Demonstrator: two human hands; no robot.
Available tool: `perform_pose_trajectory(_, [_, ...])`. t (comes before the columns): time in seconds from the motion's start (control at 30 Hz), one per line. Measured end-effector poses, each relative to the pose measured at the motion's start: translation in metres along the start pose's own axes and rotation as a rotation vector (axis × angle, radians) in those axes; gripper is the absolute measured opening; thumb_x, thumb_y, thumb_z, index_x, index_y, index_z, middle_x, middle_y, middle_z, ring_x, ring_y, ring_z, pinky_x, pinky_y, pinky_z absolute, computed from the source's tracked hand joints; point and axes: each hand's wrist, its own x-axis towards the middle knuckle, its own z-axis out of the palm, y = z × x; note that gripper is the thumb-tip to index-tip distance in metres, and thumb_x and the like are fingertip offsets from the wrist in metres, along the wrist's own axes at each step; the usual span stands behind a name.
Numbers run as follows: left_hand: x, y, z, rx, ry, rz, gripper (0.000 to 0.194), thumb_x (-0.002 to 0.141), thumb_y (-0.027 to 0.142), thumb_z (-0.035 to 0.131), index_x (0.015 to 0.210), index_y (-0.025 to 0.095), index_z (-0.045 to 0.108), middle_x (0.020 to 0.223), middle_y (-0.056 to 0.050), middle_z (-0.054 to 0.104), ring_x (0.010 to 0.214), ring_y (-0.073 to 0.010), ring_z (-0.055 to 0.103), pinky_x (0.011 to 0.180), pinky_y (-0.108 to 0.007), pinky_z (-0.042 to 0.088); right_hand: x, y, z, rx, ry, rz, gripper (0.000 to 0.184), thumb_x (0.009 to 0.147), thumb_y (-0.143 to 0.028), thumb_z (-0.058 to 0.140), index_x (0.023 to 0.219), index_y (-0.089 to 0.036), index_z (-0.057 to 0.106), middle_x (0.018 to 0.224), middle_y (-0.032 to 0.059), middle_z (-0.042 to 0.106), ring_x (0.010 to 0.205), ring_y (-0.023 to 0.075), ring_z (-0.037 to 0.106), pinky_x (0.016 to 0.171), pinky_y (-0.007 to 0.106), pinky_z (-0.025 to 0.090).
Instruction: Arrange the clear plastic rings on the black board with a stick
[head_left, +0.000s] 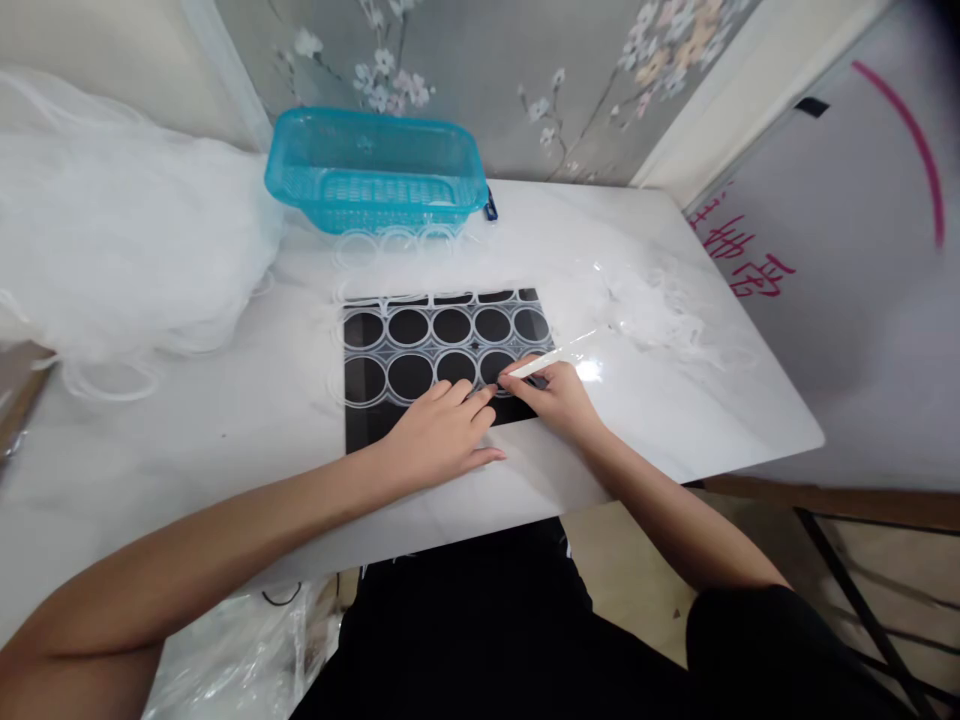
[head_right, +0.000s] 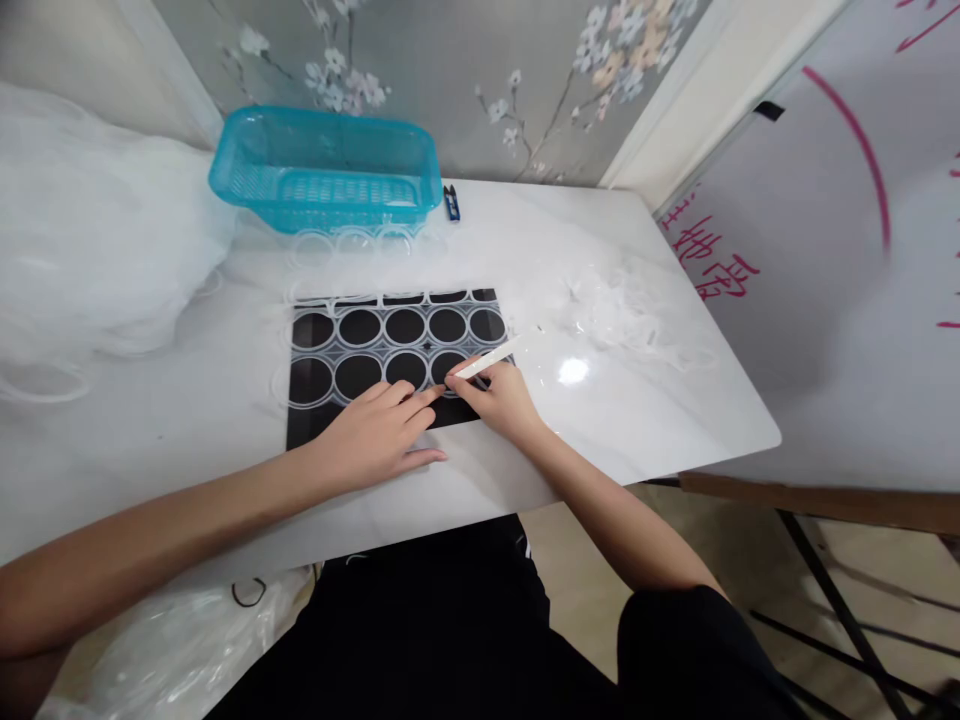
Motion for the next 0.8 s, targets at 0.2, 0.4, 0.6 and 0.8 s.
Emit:
perform_pose_trajectory(0.2, [-0.0013, 0.001, 0.0039, 0.005, -0.024, -0.009, 0.048, 0.091, 0.054, 0.039, 0.095, 0.013, 0.063, 0.125, -0.009, 0.059, 0.098, -0.0249, 0.049, 0.077, -0.036, 0.035, -0.0006, -0.0003, 0.0005, -0.012, 0.011, -0.016, 0.014, 0.083, -0.029, 0.061, 0.082, -0.019, 0.07, 0.088, 0.0031, 0.071, 0.084, 0.0204, 0.066, 0.074, 0.031, 0.049])
perform_pose_trajectory(0.4, [-0.0018, 0.0006, 0.0063, 0.002, -0.021, -0.015, 0.049, 0.092, 0.055, 0.037, 0.096, 0.013, 0.062, 0.125, -0.008, 0.058, 0.099, -0.0247, 0.049, 0.078, -0.037, 0.035, -0.002, 0.0004, 0.0013, -0.023, 0.032, 0.018, 0.015, 0.083, -0.031, 0.061, 0.081, -0.018, 0.07, 0.089, 0.0043, 0.071, 0.085, 0.0208, 0.066, 0.075, 0.031, 0.049])
perform_pose_trajectory(0.6, [-0.0029, -0.0003, 0.0065, -0.007, -0.02, -0.012, 0.047, 0.092, 0.054, 0.039, 0.097, 0.013, 0.062, 0.127, -0.008, 0.058, 0.099, -0.0246, 0.049, 0.077, -0.036, 0.036, -0.0045, -0.0007, 0.0034, -0.07, 0.052, 0.024, 0.015, 0.083, -0.03, 0.061, 0.081, -0.019, 0.069, 0.089, 0.004, 0.071, 0.086, 0.021, 0.065, 0.074, 0.031, 0.049])
perform_pose_trajectory(0.8, [-0.002, -0.0005, 0.0074, -0.019, -0.011, -0.009, 0.047, 0.091, 0.054, 0.04, 0.096, 0.013, 0.063, 0.127, -0.009, 0.058, 0.099, -0.0247, 0.049, 0.077, -0.037, 0.036, -0.0058, 0.001, 0.0054, -0.122, 0.042, 0.018, 0.016, 0.084, -0.032, 0.059, 0.084, -0.019, 0.069, 0.09, 0.0041, 0.071, 0.084, 0.0212, 0.066, 0.072, 0.031, 0.051])
